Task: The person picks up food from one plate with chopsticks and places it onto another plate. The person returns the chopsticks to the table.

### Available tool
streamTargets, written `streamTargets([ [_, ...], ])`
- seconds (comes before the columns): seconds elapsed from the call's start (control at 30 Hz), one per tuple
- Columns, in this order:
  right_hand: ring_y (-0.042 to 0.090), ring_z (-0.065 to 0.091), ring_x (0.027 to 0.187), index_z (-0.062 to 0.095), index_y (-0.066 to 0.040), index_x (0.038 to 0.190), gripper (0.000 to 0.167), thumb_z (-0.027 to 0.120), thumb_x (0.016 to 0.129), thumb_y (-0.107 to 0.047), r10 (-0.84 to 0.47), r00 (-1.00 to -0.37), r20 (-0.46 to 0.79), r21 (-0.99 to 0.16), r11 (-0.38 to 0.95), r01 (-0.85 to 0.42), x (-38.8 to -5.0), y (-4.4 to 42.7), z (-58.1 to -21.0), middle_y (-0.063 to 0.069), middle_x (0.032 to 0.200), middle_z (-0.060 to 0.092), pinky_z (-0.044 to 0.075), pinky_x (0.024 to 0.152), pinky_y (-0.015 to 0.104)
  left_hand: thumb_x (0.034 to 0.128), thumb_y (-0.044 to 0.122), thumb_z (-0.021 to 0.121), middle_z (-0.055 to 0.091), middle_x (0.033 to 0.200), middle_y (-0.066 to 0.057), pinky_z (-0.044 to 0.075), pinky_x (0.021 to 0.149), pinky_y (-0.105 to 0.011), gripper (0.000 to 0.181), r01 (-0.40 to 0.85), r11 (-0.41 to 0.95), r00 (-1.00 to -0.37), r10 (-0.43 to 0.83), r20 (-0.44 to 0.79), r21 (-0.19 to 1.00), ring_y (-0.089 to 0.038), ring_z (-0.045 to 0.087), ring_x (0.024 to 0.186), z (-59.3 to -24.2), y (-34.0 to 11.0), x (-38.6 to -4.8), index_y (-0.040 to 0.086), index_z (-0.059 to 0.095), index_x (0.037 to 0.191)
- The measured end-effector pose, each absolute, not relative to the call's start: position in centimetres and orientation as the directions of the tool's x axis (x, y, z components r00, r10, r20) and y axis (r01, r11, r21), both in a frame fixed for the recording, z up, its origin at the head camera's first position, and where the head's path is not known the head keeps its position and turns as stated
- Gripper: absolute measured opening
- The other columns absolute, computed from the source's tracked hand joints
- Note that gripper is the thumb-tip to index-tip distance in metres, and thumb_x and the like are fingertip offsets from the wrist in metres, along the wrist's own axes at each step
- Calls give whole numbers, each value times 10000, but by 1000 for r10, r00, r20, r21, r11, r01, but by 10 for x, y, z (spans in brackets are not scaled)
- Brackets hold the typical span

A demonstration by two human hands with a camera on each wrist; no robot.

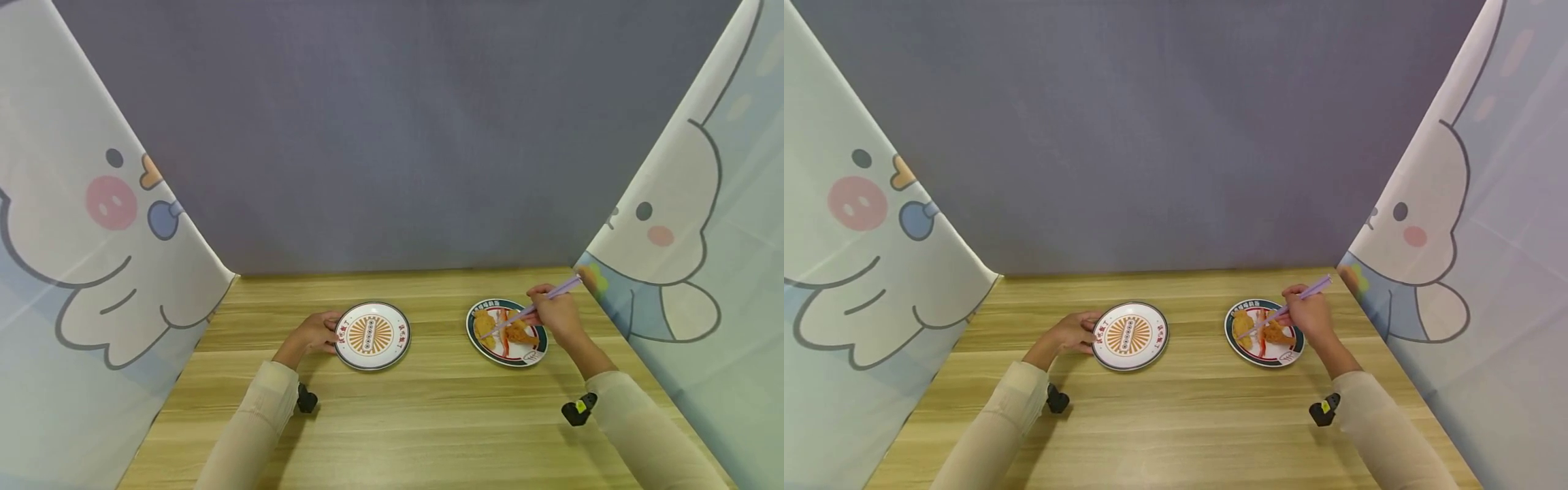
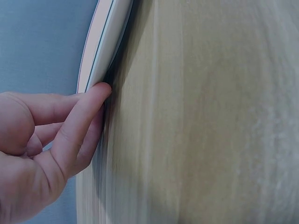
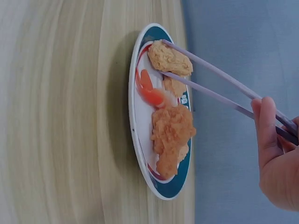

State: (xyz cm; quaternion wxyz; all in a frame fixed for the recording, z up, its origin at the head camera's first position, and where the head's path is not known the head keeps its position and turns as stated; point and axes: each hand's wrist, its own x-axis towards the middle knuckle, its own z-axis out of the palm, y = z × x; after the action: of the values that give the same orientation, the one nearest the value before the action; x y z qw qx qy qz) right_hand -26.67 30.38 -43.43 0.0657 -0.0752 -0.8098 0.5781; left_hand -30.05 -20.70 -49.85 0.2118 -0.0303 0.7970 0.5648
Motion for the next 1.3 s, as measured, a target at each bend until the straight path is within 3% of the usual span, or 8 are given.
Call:
streamTargets([
  [0.23, 82, 700, 539, 574, 118, 1141, 263, 466, 1055, -106, 196, -979, 51, -961, 278, 5, -267, 305, -440, 65, 686, 696, 637, 544, 296, 903, -155, 630, 478, 1165, -210, 666, 725, -358, 687, -292, 358, -905, 196, -377, 887, -249, 651, 861, -499, -208, -301, 20, 424, 1534],
  [0.83, 95, 710, 551, 568, 156, 1184, 306, 457, 1062, -102, 217, -969, 118, -957, 284, -53, -264, 311, -433, 13, 669, 696, 640, 559, 305, 905, -148, 635, 480, 1175, -221, 665, 716, -353, 687, -281, 380, -909, 190, -372, 881, -250, 645, 870, -496, -208, -299, 27, 425, 1536],
  [1.03, 111, 715, 559, 598, 68, 1143, 228, 475, 1061, -106, 230, -970, 83, -975, 219, -32, -265, 314, -430, -5, 677, 707, 644, 574, 322, 903, -146, 641, 483, 1152, -208, 664, 711, -346, 682, -276, 388, -909, 192, -370, 879, -247, 647, 857, -496, -208, -299, 31, 439, 1530],
  [1.3, 74, 711, 586, 634, -73, 1055, 151, 490, 1062, -114, 240, -969, 58, -989, 146, -24, -265, 306, -426, -23, 686, 700, 635, 572, 259, 902, -144, 642, 472, 1148, -205, 665, 710, -347, 680, -272, 395, -910, 190, -368, 878, -254, 645, 864, -497, -209, -300, 39, 447, 1527],
])
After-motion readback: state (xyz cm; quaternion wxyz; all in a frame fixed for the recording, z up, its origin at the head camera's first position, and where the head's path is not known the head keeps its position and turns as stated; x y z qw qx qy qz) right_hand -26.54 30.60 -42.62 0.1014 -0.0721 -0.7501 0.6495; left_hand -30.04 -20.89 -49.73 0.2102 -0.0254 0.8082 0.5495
